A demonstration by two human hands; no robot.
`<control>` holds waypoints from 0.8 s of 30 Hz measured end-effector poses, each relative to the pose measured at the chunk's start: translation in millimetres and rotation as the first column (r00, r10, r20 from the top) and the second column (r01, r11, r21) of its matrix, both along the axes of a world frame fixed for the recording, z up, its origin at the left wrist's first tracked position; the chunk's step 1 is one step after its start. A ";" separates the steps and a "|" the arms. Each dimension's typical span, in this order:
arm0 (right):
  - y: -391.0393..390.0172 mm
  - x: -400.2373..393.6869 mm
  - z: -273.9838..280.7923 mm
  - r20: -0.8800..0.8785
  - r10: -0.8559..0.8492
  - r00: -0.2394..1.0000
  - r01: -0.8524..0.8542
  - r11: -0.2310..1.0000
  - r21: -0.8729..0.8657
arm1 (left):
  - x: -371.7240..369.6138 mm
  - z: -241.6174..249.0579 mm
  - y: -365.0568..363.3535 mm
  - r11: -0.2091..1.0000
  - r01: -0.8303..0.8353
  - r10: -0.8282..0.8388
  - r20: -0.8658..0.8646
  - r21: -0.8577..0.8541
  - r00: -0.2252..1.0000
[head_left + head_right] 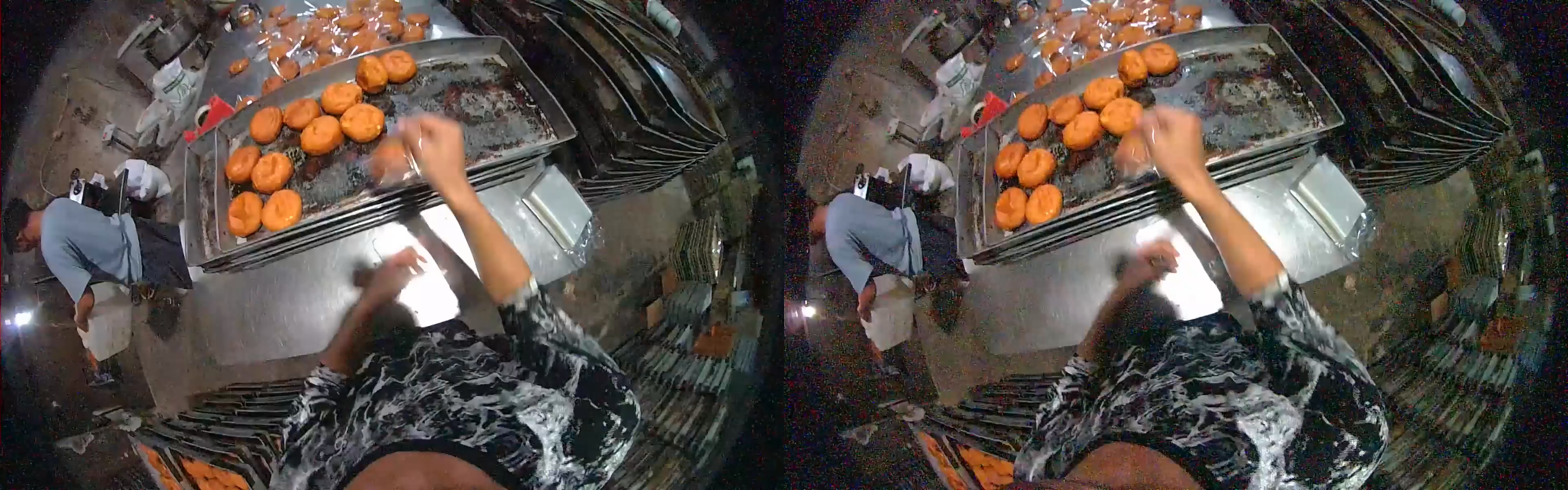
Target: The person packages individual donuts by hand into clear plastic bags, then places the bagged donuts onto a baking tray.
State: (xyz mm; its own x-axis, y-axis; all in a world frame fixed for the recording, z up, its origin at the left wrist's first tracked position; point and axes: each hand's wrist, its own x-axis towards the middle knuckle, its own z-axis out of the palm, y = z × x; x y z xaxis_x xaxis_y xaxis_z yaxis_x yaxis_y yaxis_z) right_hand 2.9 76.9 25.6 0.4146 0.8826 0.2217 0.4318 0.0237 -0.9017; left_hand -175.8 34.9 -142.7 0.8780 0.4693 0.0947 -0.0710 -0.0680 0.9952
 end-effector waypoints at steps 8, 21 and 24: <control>-53.6 -20.7 -85.9 -0.065 0.645 0.762 -0.648 0.757 -0.079 | -32.6 -151.5 -37.2 0.988 0.132 -0.090 -0.379 0.085 0.921; -208.3 -25.8 -138.8 0.002 0.087 0.996 -0.082 0.951 -0.299 | 29.7 11.2 -71.8 0.966 -0.238 0.259 -0.450 0.104 0.855; -180.7 -29.6 -114.9 -0.509 0.010 0.861 -0.336 0.763 -0.553 | 25.2 20.3 -63.0 0.843 -0.512 0.537 -0.199 0.167 0.820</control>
